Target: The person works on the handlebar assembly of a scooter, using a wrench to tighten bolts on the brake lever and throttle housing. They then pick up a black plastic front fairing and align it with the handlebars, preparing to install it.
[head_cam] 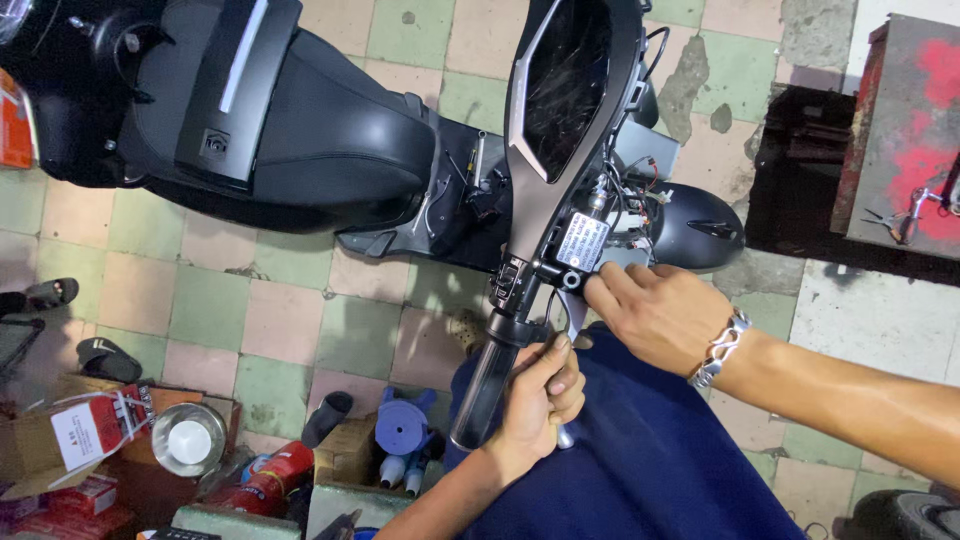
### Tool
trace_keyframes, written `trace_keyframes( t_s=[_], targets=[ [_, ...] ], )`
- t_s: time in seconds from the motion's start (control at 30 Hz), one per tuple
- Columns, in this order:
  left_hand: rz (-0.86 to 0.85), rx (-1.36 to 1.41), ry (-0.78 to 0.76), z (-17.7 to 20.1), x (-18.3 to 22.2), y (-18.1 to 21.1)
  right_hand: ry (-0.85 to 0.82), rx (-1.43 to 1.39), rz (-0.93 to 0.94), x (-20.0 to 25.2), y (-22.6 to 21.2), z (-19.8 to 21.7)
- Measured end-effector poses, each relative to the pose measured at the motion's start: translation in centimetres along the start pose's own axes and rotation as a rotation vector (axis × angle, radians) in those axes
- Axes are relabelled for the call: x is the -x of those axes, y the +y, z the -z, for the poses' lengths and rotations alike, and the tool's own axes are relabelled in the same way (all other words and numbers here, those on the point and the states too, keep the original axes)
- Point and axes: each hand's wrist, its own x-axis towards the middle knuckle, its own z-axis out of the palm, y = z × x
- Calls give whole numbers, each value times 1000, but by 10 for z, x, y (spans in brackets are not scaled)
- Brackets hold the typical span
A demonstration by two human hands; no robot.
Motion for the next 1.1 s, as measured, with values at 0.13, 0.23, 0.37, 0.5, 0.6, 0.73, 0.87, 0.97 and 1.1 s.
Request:
trace_keyframes(
  t_s=[0.13, 0.23, 0.37, 0.5, 0.6, 0.73, 0.87, 0.97, 1.1],
  targets=[
    [31, 7, 13, -2, 1, 4, -35, 13, 55, -3, 7, -4],
    [46, 10, 29, -1, 2, 3, -28, -31, -13, -3, 4, -6],
    [9, 34, -32, 5, 0, 0, 44, -98, -252, -1, -18, -11],
    [47, 17, 18, 11, -3, -1, 114, -124, -564, -5, -49, -21],
    [41, -2, 21, 12, -3, 0, 15, -91, -597, -6, -50, -20],
    [33, -23, -29, 9, -3, 3, -16, -30, -254, -4, -21, -4],
    [40, -10, -37, 5, -1, 6, 17, 107, 1, -6, -7, 0],
    [65, -28, 16, -1, 1, 10, -20, 78, 7, -8, -5, -4],
    [65, -19, -15, 4, 0, 10, 13, -53, -169, -4, -17, -12]
  ],
)
